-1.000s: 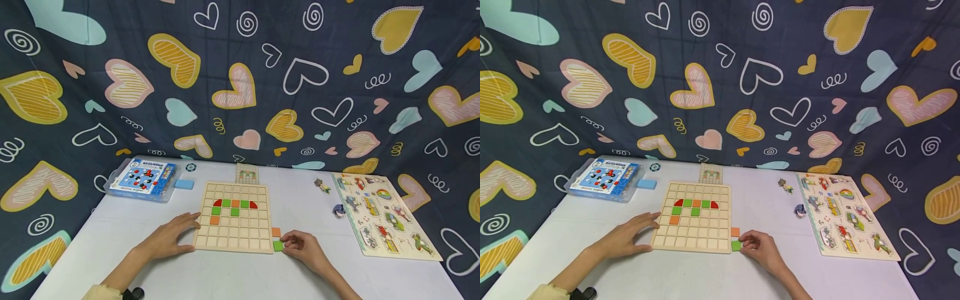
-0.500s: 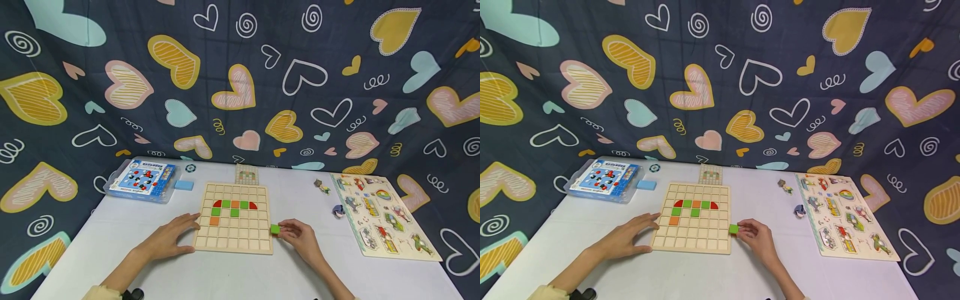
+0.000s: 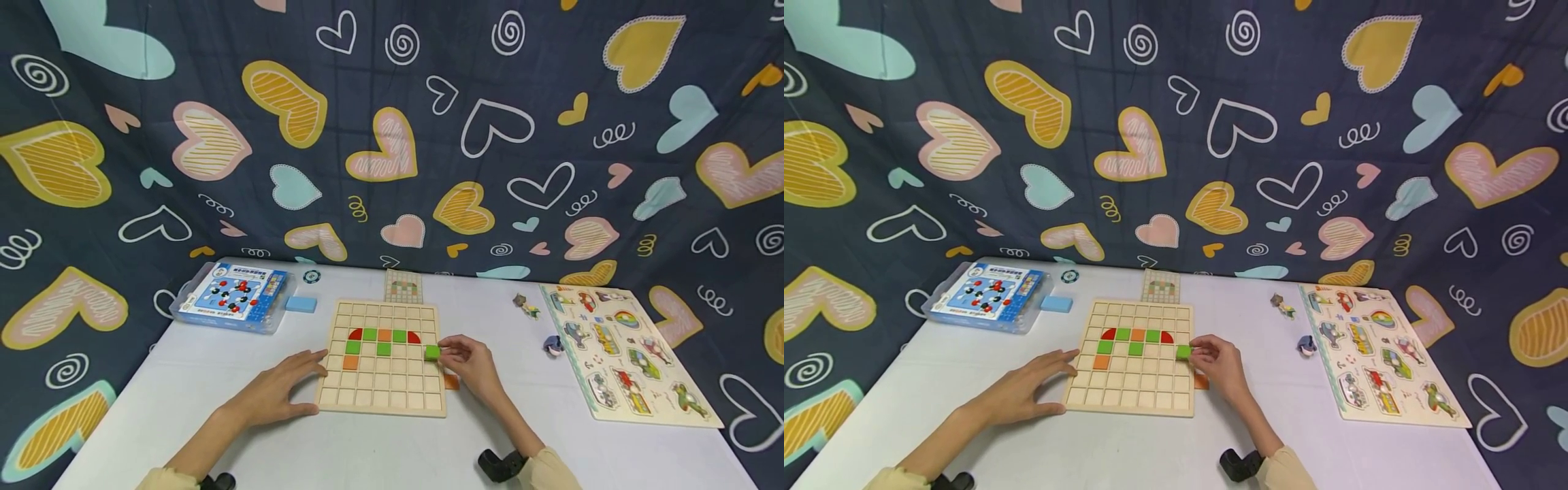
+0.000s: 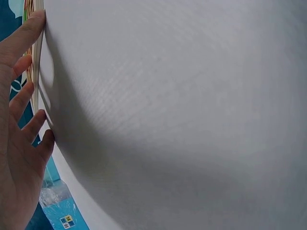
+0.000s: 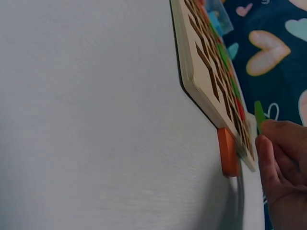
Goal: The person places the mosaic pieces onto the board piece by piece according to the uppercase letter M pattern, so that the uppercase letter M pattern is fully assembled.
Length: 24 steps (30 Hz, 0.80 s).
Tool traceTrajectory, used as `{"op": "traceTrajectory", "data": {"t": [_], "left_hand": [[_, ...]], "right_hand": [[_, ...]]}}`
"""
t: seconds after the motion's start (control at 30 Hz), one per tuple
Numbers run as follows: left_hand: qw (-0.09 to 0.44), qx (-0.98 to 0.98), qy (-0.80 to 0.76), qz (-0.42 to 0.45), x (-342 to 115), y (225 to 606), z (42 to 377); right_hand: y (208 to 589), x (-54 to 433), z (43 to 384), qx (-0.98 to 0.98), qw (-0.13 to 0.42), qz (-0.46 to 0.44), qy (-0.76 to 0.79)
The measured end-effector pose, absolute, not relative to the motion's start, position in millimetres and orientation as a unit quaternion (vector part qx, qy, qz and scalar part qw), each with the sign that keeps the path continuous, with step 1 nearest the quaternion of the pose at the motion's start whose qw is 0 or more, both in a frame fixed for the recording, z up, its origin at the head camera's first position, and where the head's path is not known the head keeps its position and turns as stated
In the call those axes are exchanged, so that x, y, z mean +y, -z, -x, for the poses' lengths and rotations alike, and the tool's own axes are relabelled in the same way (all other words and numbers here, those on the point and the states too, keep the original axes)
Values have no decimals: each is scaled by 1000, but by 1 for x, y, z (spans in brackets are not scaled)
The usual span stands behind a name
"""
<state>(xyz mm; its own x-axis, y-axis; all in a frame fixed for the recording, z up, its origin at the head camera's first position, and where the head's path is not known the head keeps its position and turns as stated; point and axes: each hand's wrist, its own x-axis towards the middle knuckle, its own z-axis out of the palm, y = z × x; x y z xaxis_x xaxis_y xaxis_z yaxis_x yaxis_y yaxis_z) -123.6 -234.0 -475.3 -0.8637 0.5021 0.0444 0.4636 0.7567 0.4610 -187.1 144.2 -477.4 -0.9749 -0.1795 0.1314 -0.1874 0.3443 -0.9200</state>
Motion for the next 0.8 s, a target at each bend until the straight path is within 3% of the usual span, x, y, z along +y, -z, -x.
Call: {"op": "traceTrajectory", "data": {"t": [0.27, 0.8], "left_hand": [[40, 937, -235, -256, -234, 474, 123], [41, 937, -235, -255, -234, 474, 123]], "right_hand": [[474, 134, 197, -850, 9, -156, -502], [477, 121, 202, -857, 7, -161, -490]]}}
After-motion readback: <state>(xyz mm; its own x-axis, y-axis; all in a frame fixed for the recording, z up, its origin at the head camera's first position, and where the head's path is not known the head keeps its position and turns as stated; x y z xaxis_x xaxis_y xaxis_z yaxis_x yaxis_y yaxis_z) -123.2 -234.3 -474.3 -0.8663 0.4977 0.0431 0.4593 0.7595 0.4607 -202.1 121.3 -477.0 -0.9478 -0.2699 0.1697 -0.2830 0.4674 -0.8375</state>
